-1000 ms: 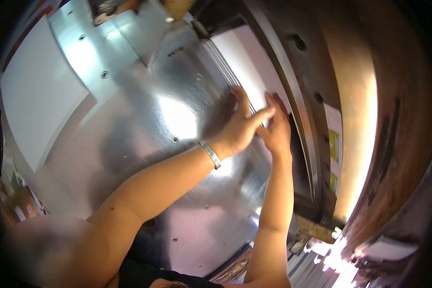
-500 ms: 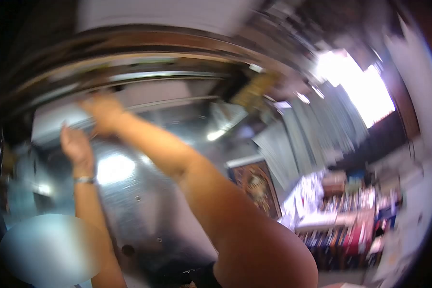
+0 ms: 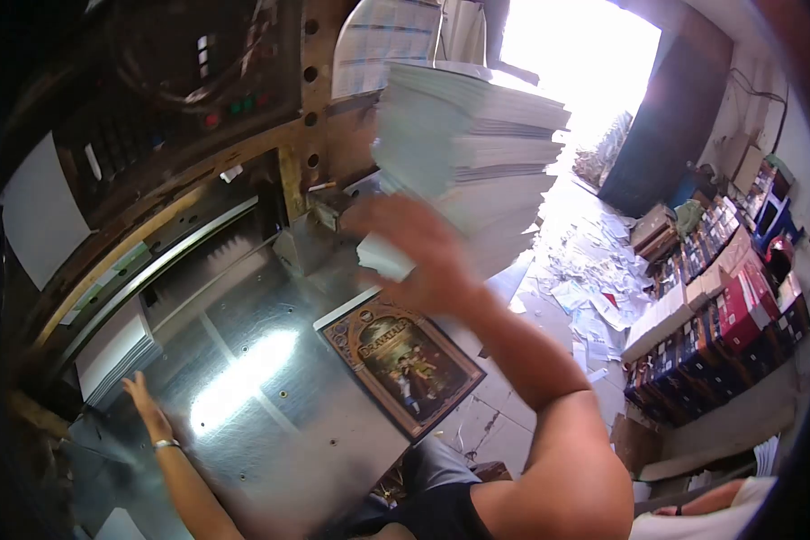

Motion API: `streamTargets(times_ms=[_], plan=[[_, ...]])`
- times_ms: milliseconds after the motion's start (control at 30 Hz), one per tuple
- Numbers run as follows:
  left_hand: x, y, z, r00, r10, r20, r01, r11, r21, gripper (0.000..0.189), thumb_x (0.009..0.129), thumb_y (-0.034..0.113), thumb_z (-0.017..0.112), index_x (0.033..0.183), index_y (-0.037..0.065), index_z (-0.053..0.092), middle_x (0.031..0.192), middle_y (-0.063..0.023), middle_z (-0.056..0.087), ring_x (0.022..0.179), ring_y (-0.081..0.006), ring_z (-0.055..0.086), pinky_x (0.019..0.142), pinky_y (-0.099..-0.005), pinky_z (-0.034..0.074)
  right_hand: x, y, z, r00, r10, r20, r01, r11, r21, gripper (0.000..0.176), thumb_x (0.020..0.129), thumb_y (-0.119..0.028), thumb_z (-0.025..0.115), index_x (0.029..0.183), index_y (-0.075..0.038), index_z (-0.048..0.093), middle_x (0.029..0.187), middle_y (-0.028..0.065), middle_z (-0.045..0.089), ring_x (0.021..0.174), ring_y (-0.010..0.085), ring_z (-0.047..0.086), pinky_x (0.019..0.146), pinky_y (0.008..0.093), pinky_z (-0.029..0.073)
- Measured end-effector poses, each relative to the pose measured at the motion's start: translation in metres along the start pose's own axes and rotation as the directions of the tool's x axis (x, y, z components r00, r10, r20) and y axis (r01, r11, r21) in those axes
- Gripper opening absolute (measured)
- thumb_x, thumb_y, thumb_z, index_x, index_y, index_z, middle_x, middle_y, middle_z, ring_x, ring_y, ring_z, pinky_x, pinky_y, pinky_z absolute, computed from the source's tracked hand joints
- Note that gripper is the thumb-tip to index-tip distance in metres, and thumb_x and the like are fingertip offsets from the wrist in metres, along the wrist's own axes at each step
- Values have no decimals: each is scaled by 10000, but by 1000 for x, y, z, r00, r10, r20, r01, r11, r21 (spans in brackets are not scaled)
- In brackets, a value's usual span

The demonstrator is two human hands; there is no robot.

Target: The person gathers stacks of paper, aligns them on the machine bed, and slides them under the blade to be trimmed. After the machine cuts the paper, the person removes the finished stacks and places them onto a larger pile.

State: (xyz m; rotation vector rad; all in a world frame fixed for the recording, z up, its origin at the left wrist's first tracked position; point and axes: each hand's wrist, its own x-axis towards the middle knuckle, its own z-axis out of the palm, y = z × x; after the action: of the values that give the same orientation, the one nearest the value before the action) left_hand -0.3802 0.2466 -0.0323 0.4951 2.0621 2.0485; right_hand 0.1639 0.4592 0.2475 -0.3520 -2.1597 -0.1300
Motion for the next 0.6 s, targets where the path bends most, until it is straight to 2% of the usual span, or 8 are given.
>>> streamTargets(times_ms=[100,167,267,333,400,433,533,600], plan=[[-85,-2,11,966,149,210,-217,911,352,837,1004,386,637,1638,37,218,1737,-184,-6,1605,-324,40,1275,-416,122,6,78,-99,968,-14,-252,-79,931,-356,579,786,-168,868,1319,-90,658,1337,117,677,1306,311,595,1122,439,440],[-154,11,31,961,140,240,-239,858,454,785,992,319,668,1617,31,290,1724,-213,98,1594,-340,123,1270,-430,166,17,128,-144,961,-29,-275,-99,892,-441,679,781,-177,879,1396,-119,599,1378,126,646,1305,326,587,1113,443,450],[-226,64,68,928,58,369,-194,919,342,742,989,224,673,1612,45,310,1695,-206,230,1570,-346,222,1258,-438,228,7,178,-166,938,84,-337,-205,916,-345,745,787,-192,877,1452,-147,544,1406,147,612,1324,348,563,1112,450,456],[-250,138,125,906,204,370,-264,957,118,734,961,120,687,1603,56,338,1649,-181,355,1526,-335,335,1242,-443,291,-13,182,-167,893,187,-410,-300,925,-233,740,788,-195,877,1447,-126,547,1399,156,614,1330,344,559,1112,444,455],[-251,210,184,765,473,437,-530,848,11,678,949,83,692,1563,42,409,1595,-157,450,1477,-296,428,1235,-435,317,-55,174,-153,880,175,-442,-236,968,-88,714,779,-148,870,1412,-59,553,1387,173,617,1308,378,567,1112,467,431],[-257,255,219,621,633,463,-664,738,-118,656,941,85,707,1538,27,441,1581,-156,468,1463,-277,449,1226,-422,331,-82,164,-138,864,218,-453,-246,969,-3,699,769,-114,859,1394,-35,558,1387,183,615,1304,398,563,1113,479,419],[-303,392,310,186,851,491,-926,319,-201,693,902,75,737,1528,26,444,1542,-162,508,1430,-290,489,1195,-414,370,-170,119,-107,873,365,-323,-318,929,189,706,750,-89,853,1383,7,555,1383,214,607,1281,398,579,1103,482,432],[-310,444,359,-34,870,492,-991,36,-131,729,828,112,800,1486,58,491,1481,-176,549,1387,-335,518,1181,-441,390,-224,89,-100,848,495,-190,-427,849,311,705,757,-59,836,1402,-8,556,1331,191,627,1230,355,607,1051,444,469]])
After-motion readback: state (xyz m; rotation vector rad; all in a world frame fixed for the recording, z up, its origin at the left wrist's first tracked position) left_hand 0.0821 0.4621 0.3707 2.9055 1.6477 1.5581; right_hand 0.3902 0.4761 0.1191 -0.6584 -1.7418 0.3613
